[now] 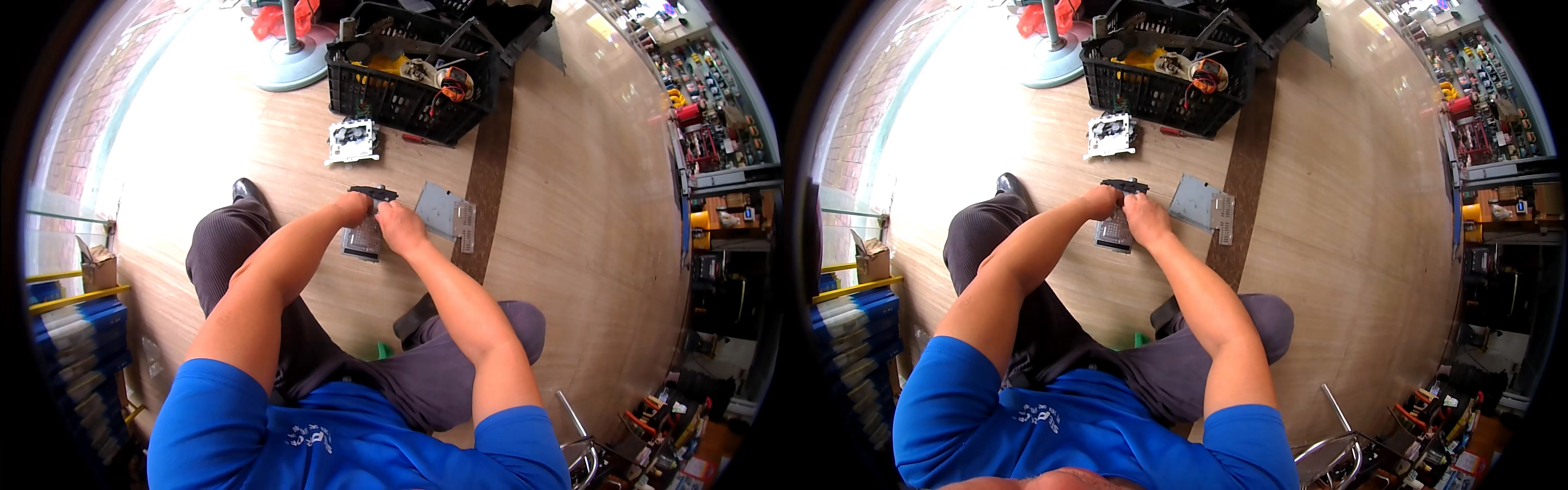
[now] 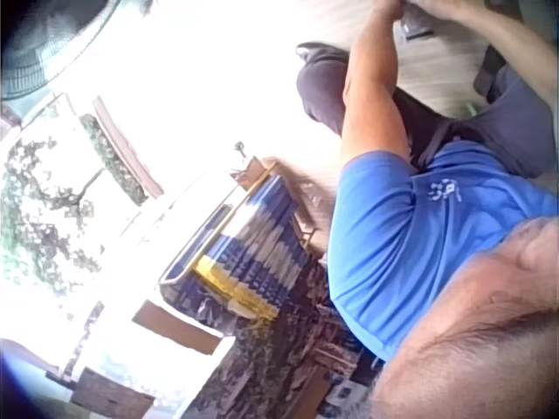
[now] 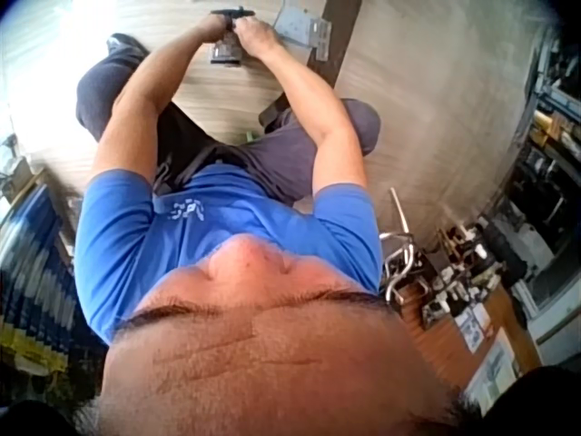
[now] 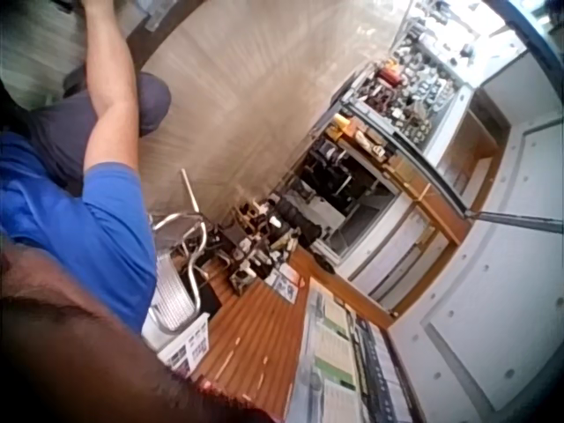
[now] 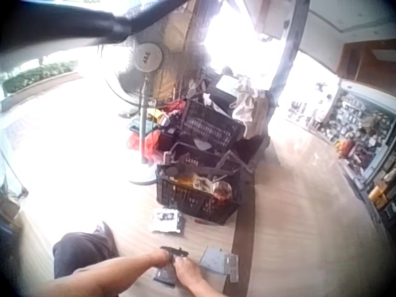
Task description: The person assembles or repairs electronic components on a small stool, using a screwdriver to secure screws into a metal housing and handling small internal parts.
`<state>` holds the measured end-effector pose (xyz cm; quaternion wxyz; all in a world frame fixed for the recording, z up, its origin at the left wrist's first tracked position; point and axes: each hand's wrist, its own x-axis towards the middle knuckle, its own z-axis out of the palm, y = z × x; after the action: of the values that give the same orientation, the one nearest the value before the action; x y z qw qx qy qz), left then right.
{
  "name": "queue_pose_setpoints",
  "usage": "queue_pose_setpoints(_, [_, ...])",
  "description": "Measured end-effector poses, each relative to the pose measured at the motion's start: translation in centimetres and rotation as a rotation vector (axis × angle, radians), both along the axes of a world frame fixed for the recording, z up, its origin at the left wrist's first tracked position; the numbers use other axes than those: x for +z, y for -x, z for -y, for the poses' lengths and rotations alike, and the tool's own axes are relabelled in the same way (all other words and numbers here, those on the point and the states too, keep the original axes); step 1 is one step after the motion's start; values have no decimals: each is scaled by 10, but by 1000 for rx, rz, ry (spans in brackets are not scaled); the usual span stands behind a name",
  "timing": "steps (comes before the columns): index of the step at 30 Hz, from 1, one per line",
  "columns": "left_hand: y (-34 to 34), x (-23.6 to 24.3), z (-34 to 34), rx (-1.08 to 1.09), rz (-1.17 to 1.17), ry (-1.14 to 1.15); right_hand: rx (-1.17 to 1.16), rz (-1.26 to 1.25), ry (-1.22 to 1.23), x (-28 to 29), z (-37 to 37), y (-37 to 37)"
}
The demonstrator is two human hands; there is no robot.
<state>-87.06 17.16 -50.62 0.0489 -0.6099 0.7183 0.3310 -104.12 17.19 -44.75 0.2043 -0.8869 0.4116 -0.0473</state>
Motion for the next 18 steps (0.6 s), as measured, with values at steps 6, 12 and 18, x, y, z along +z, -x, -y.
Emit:
queue_pose_setpoints(6, [4, 7, 2, -38, 49, 31, 87, 2, 95, -4, -2, 0])
queue_pose_setpoints(12, [3, 11, -1, -75, 44, 49, 175, -36, 138, 2, -4, 0])
queue_pose_setpoints(18, [6, 13, -8, -34, 40, 61, 116, -77, 113, 6, -11, -2])
